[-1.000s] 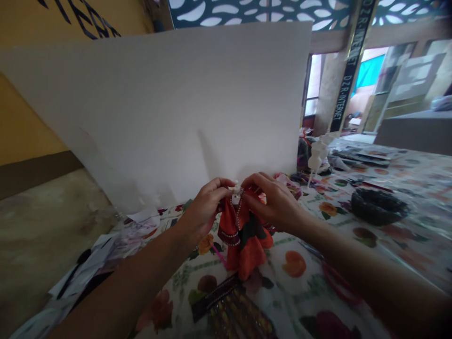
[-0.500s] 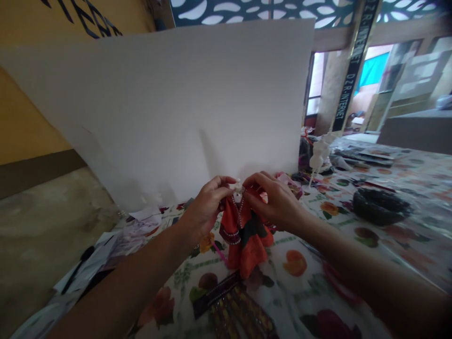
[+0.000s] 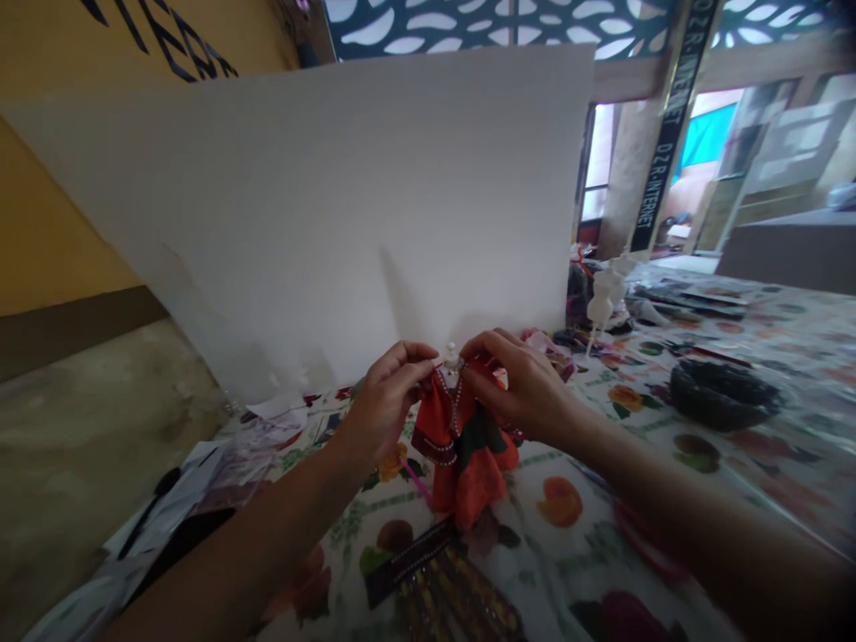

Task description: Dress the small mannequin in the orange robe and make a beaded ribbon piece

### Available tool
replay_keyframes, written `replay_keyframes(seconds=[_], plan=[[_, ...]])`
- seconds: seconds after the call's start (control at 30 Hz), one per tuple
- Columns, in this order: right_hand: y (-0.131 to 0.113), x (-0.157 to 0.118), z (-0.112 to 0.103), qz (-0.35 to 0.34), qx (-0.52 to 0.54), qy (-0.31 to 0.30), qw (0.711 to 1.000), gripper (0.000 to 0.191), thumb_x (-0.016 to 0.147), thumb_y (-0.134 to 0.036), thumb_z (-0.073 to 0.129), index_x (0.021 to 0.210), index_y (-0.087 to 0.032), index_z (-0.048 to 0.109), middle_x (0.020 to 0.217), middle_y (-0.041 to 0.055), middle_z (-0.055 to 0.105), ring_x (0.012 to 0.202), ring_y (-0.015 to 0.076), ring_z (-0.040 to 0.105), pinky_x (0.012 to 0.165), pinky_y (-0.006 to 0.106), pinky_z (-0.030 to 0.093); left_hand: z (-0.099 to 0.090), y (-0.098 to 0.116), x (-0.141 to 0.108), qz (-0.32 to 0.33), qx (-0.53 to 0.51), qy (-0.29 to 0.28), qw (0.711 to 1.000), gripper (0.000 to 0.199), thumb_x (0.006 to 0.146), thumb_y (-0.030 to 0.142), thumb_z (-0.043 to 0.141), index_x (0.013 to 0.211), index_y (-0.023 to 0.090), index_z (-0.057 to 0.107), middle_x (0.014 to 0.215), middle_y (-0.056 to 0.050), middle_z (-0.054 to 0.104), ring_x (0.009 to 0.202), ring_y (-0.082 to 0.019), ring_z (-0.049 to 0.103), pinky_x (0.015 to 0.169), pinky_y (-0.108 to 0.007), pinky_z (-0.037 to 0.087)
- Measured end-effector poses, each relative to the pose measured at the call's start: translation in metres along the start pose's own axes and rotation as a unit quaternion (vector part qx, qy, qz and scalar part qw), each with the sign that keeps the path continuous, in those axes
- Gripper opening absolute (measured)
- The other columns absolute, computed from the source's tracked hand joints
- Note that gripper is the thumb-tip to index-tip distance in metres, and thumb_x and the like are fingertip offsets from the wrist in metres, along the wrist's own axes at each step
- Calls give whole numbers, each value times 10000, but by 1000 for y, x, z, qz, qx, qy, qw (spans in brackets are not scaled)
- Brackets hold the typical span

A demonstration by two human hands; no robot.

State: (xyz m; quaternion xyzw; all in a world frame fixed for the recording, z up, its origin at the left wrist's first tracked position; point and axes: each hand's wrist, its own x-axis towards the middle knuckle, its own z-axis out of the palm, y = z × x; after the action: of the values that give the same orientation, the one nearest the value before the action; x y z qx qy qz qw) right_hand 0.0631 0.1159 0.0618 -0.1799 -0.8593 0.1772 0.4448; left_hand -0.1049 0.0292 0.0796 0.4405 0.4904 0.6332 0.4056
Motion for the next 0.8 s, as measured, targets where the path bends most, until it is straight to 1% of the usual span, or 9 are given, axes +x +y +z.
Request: replay_keyframes(seconds=[0.13, 0.23, 0.37, 0.53, 0.7, 0.8], plan=[[0, 0, 0, 2, -1, -5, 1000, 101, 913, -205, 579, 1009, -191, 608, 964, 49, 626, 806, 164, 620, 739, 311, 476, 3, -2, 3, 4, 19, 12, 1000, 210, 723, 253, 735, 879, 181, 614, 727, 30, 603, 600, -78, 512, 569, -214, 370], [0, 0, 1, 2, -1, -3, 1000, 102, 913, -207, 577, 1009, -195, 608, 960, 48, 625, 797, 164, 618, 735, 312, 476, 5, -1, 6, -19, 14, 11, 1000, 212, 707, 227, 728, 882, 181, 615, 683, 45, 580, 537, -62, 464, 528, -214, 324], [0, 0, 0, 7, 2, -1, 1000, 101, 914, -200, 571, 1006, -191, 613, 960, 50, 624, 792, 163, 616, 734, 312, 476, 7, 3, 8, -50, -2, 12, 999, 207, 687, 179, 696, 876, 178, 611, 658, 49, 565, 514, -61, 458, 514, -218, 306], [-1, 0, 1, 9, 4, -3, 1000, 108, 913, -204, 578, 1013, -186, 614, 964, 51, 623, 807, 166, 620, 740, 310, 476, 9, 8, 9, -59, -6, 4, 998, 248, 648, 150, 692, 886, 173, 625, 640, 58, 546, 504, -56, 454, 494, -214, 282], [0, 1, 1, 8, 3, 0, 1000, 109, 907, -198, 573, 1009, -197, 611, 963, 51, 628, 810, 168, 620, 744, 312, 475, 10, 8, 10, -55, 7, 3, 998, 243, 654, 150, 689, 886, 178, 623, 637, 59, 542, 491, -58, 433, 496, -214, 285], [1, 1, -1, 7, 3, 1, 1000, 99, 909, -203, 572, 1000, -198, 609, 958, 54, 629, 812, 172, 620, 746, 317, 475, 9, 3, 7, -36, 6, 9, 999, 224, 692, 198, 716, 892, 176, 618, 696, 40, 580, 554, -71, 492, 539, -211, 344]])
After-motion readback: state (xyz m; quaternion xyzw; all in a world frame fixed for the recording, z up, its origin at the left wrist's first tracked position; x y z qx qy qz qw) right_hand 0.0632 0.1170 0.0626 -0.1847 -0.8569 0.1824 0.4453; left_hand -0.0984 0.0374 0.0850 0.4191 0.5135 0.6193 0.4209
